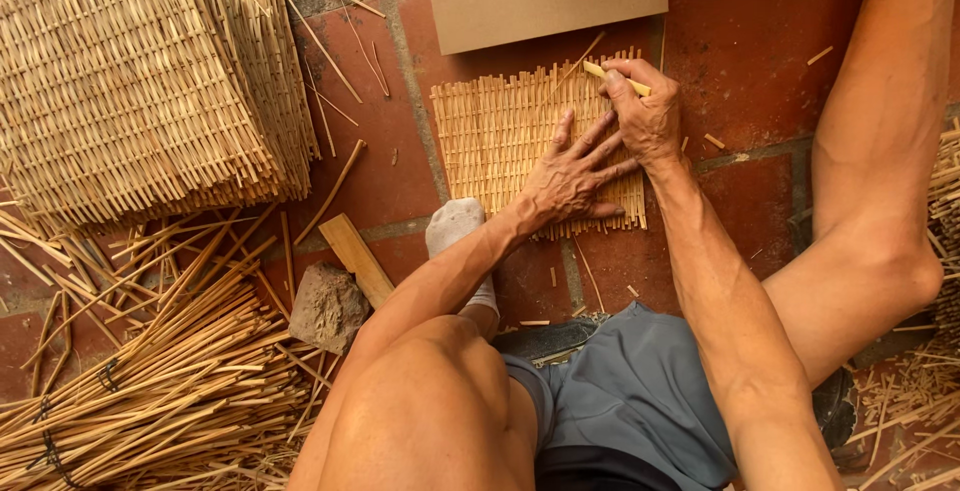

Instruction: The person sits on the floor and works on a woven bamboo skewer mat: they turn the mat over, press it flat, and trim the protruding stick ends along its edge using a small wooden stick. They then roll white glue onto a cardboard backing sheet with a paint roller and press the mat onto the glued cardboard.

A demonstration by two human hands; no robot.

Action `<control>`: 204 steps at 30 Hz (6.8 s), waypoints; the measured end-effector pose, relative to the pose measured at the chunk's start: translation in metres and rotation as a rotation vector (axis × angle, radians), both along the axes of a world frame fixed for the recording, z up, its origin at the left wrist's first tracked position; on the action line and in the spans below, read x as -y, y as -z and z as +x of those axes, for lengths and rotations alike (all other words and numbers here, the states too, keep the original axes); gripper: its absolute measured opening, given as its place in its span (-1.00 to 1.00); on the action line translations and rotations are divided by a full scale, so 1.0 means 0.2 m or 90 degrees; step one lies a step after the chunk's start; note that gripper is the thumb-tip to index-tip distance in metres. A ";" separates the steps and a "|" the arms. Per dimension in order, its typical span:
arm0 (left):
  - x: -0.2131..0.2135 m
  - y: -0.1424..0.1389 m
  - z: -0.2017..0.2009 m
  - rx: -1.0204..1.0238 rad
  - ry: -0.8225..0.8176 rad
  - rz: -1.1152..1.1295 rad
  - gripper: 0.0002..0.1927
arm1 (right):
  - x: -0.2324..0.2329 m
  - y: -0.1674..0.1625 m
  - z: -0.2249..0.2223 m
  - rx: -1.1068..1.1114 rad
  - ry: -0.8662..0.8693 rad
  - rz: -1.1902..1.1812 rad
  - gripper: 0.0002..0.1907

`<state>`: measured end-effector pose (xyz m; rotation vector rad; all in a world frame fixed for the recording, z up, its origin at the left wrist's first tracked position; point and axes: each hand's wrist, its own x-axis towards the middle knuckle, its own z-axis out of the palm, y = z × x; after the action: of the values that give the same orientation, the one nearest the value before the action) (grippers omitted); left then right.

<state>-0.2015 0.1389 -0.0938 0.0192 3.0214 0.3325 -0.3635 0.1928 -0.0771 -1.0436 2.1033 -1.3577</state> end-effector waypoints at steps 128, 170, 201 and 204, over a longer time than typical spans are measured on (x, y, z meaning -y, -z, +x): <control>0.29 0.01 0.40 0.062 -0.161 0.034 0.12 | 0.50 0.04 0.47 0.100 -0.143 0.071 -0.78; 0.16 0.18 0.39 -0.100 -0.230 0.034 -0.13 | 0.37 0.09 0.39 0.059 -0.051 0.008 -0.84; 0.01 0.18 0.27 -0.058 -0.192 -0.045 -0.14 | 0.02 0.02 0.10 0.061 0.041 -0.062 -0.70; 0.00 0.18 0.25 -0.091 -0.182 -0.070 -0.20 | 0.04 0.04 0.13 0.071 0.010 -0.046 -0.67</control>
<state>-0.1515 0.1382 -0.1303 -0.4190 3.1793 0.1935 -0.3380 0.1842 -0.0855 -0.9567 1.9992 -1.4741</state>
